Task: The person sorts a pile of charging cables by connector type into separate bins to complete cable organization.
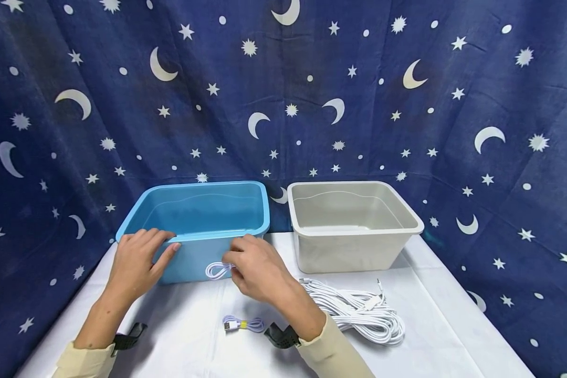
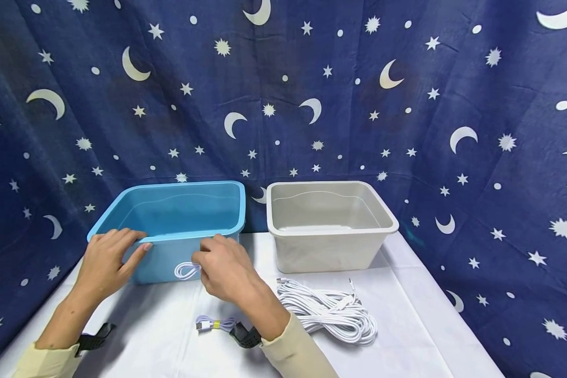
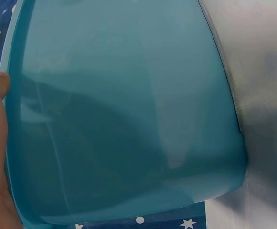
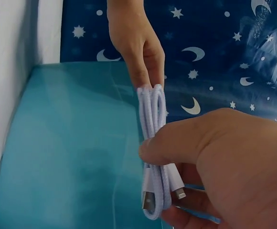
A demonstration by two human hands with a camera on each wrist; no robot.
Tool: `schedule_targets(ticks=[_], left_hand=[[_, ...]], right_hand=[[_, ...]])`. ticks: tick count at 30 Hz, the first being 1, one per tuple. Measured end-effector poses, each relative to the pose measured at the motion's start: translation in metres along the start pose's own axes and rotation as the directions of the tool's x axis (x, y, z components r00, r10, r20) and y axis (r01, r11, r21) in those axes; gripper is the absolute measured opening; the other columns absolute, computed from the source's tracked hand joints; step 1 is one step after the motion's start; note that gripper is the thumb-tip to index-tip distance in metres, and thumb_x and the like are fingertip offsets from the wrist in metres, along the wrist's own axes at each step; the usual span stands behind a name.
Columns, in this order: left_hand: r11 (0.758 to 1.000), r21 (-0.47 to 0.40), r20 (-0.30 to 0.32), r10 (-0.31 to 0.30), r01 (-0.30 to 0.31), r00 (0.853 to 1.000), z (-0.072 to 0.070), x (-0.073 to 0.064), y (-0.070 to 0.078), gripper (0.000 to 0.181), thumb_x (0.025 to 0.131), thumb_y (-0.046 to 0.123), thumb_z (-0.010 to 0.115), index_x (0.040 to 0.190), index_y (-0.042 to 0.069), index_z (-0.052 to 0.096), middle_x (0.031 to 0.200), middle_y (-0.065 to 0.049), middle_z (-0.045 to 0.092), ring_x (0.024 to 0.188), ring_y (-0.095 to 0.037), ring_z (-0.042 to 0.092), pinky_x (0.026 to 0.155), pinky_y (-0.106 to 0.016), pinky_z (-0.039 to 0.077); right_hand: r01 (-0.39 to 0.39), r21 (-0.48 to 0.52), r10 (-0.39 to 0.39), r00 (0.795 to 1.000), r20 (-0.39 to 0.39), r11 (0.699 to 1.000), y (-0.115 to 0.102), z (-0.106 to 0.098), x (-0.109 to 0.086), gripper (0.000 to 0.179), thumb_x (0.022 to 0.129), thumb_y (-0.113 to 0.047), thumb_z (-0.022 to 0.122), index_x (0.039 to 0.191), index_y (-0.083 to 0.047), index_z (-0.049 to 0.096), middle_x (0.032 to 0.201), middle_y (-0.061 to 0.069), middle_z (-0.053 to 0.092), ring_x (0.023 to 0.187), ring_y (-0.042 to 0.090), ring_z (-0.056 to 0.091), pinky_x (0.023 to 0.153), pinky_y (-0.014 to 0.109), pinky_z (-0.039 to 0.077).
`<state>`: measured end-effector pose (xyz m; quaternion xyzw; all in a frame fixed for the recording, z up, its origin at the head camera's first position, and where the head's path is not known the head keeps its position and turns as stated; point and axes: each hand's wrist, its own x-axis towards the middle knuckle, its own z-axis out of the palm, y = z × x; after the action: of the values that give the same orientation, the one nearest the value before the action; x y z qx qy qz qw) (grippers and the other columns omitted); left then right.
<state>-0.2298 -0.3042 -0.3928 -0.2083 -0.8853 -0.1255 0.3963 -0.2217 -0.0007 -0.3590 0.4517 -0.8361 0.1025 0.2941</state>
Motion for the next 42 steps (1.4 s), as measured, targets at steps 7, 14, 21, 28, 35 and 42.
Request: schedule_targets(ticks=[7,14,21,28,35,42], left_hand=[[1.000,-0.002,0.001,-0.001,0.001,1.000,-0.001,0.002,0.001,0.024,0.095,0.023,0.078,0.113,0.009,0.075,0.097,-0.010,0.074,0.086,-0.032,0.064,0.080,-0.056,0.042],[1.000,0.007,-0.004,0.008,-0.008,1.000,0.000,0.002,0.000,0.023,0.095,0.024,0.078,0.112,0.009,0.075,0.097,-0.009,0.074,0.086,-0.032,0.064,0.080,-0.056,0.043],[1.000,0.005,-0.007,0.004,-0.004,1.000,0.001,0.001,0.000,0.023,0.096,0.025,0.077,0.112,0.010,0.075,0.098,-0.009,0.074,0.086,-0.032,0.064,0.080,-0.056,0.043],[1.000,0.015,-0.003,0.000,0.000,1.000,0.001,0.000,0.000,0.023,0.096,0.025,0.077,0.112,0.010,0.075,0.097,-0.009,0.074,0.086,-0.031,0.064,0.080,-0.056,0.043],[1.000,0.016,-0.007,0.004,-0.004,1.000,0.001,-0.001,0.000,0.023,0.095,0.026,0.077,0.111,0.009,0.075,0.096,-0.009,0.074,0.084,-0.031,0.064,0.080,-0.056,0.044],[1.000,0.020,-0.007,0.000,0.001,1.000,0.002,-0.002,-0.001,0.023,0.095,0.026,0.078,0.111,0.010,0.075,0.096,-0.009,0.074,0.084,-0.030,0.063,0.080,-0.055,0.043]], right_hand=[[0.012,0.073,-0.002,0.990,-0.143,0.997,0.003,-0.004,0.001,0.023,0.085,-0.004,0.078,0.103,-0.019,0.082,0.098,-0.006,0.068,0.089,0.013,0.061,0.078,0.027,0.050],[0.022,0.103,0.003,0.971,-0.239,0.994,0.006,-0.002,0.004,0.022,0.086,-0.004,0.078,0.102,-0.019,0.082,0.099,-0.006,0.068,0.090,0.012,0.062,0.076,0.027,0.050],[0.026,0.052,-0.006,0.937,-0.349,0.998,0.010,0.004,0.007,0.021,0.087,-0.003,0.079,0.101,-0.018,0.083,0.102,-0.004,0.070,0.098,0.014,0.065,0.078,0.028,0.052],[-0.019,0.053,0.040,0.897,-0.440,0.998,0.019,0.012,0.008,0.020,0.088,-0.004,0.080,0.103,-0.016,0.084,0.104,0.000,0.071,0.100,0.019,0.066,0.078,0.033,0.052],[-0.057,0.071,0.084,0.874,-0.479,0.996,0.027,0.020,0.008,0.017,0.090,-0.004,0.080,0.103,-0.014,0.085,0.104,0.001,0.072,0.100,0.019,0.066,0.079,0.035,0.054],[-0.089,0.100,0.126,0.872,-0.474,0.991,0.030,0.027,0.010,0.017,0.092,-0.006,0.080,0.107,-0.013,0.084,0.106,0.001,0.072,0.100,0.019,0.065,0.081,0.035,0.055]])
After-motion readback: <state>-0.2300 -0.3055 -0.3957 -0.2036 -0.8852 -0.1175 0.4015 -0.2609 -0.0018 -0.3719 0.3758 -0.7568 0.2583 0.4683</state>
